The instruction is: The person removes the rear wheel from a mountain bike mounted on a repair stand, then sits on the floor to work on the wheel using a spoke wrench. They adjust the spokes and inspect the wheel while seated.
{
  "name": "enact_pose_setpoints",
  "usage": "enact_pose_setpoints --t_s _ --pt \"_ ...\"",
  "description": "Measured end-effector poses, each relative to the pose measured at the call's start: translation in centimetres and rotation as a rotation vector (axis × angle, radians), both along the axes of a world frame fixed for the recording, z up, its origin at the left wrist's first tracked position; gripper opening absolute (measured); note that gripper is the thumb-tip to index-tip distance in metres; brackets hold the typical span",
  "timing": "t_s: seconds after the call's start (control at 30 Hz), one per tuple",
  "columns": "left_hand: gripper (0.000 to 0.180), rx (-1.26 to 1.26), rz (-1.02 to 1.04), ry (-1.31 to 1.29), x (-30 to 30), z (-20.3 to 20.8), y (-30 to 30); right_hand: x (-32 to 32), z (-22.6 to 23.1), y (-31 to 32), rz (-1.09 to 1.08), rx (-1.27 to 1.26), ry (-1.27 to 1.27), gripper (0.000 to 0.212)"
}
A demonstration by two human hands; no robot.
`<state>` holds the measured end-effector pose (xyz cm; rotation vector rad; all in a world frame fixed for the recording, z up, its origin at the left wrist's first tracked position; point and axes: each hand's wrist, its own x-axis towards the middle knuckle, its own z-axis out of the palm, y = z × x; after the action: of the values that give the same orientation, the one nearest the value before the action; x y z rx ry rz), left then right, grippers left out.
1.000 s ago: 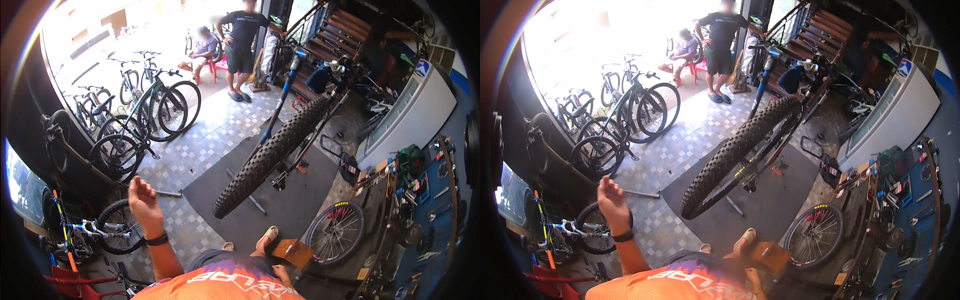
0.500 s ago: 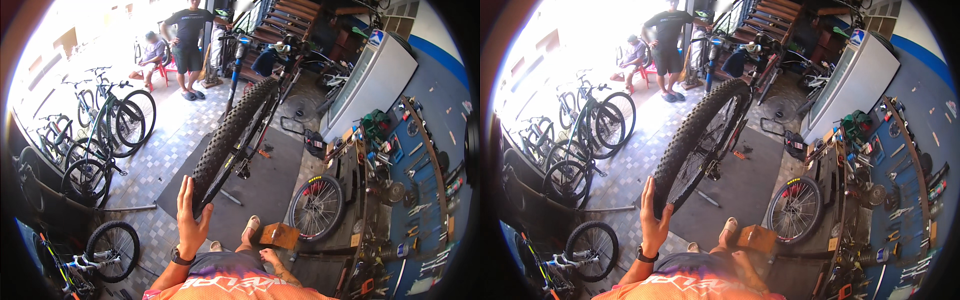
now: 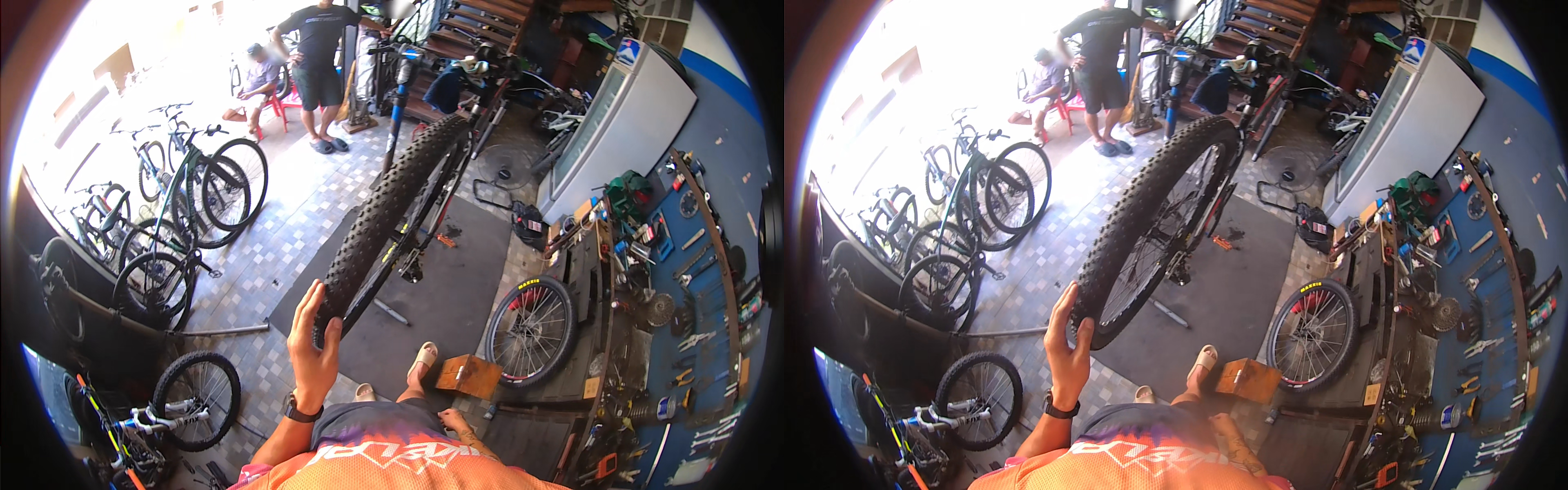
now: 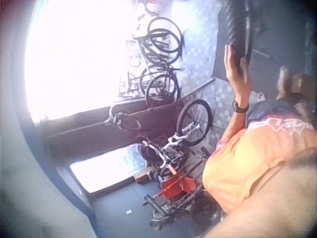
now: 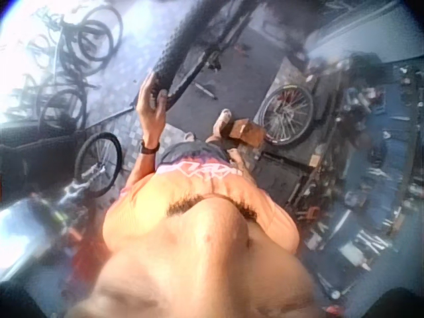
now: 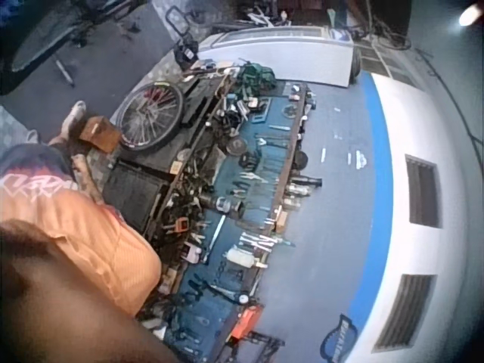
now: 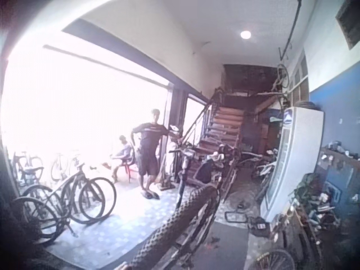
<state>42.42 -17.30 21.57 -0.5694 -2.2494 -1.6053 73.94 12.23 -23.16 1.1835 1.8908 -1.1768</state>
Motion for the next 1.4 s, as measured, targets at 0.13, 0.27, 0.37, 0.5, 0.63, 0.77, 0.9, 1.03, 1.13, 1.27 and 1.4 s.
enact_pose_setpoints --t_s 0.13,0.27,0.37,0.5,0.63,0.77,0.9,1.03,1.13,1.27,1.4 --pt "0.053 0.027 0.064 0.02 0.1 0.2 0.3 -1.0 -0.2 -0.1 0.026 0.002 0.148 0.028" --pt "0.048 -0.078 0.155 0.165 -1.5 0.5 0.6 -7.8 6.8 4.2 -0.236 -0.138 0.42 0.03" --pt "0.049 0.126 0.103 0.103 -3.2 0.8 0.6 -14.5 20.2 15.0 -0.256 0.256 1.202 0.051" --pt "0.05 0.084 0.035 0.105 -4.0 1.3 0.9 -9.8 43.4 36.5 -0.252 0.625 1.465 0.056" --pt "0.05 0.117 0.003 0.095 -3.0 0.9 1.6 8.3 54.1 51.6 -1.057 0.481 1.154 0.053" --pt "0.05 0.05 0.063 0.051 -2.7 0.1 1.5 20.5 53.7 57.5 -1.309 0.666 0.996 0.074" --pt "0.051 0.094 0.05 -0.002 -2.9 -0.4 2.5 24.1 53.0 56.8 -1.471 0.73 0.912 0.045" --pt "0.055 0.082 0.104 0.039 -2.9 -0.4 3.2 23.5 53.5 54.1 -1.5 0.913 0.874 0.074" --pt "0.057 0.081 0.135 0.048 -2.8 -0.4 3.3 22.8 52.7 53.2 -1.42 0.735 0.912 0.079" --pt "0.06 0.155 0.111 0.025 -2.9 -0.7 3.5 21.7 51.0 54.5 -1.401 0.712 0.935 0.071" --pt "0.061 0.169 0.105 -0.015 -2.8 0.1 3.1 14.4 50.7 53.8 -1.249 0.662 1.034 0.054"
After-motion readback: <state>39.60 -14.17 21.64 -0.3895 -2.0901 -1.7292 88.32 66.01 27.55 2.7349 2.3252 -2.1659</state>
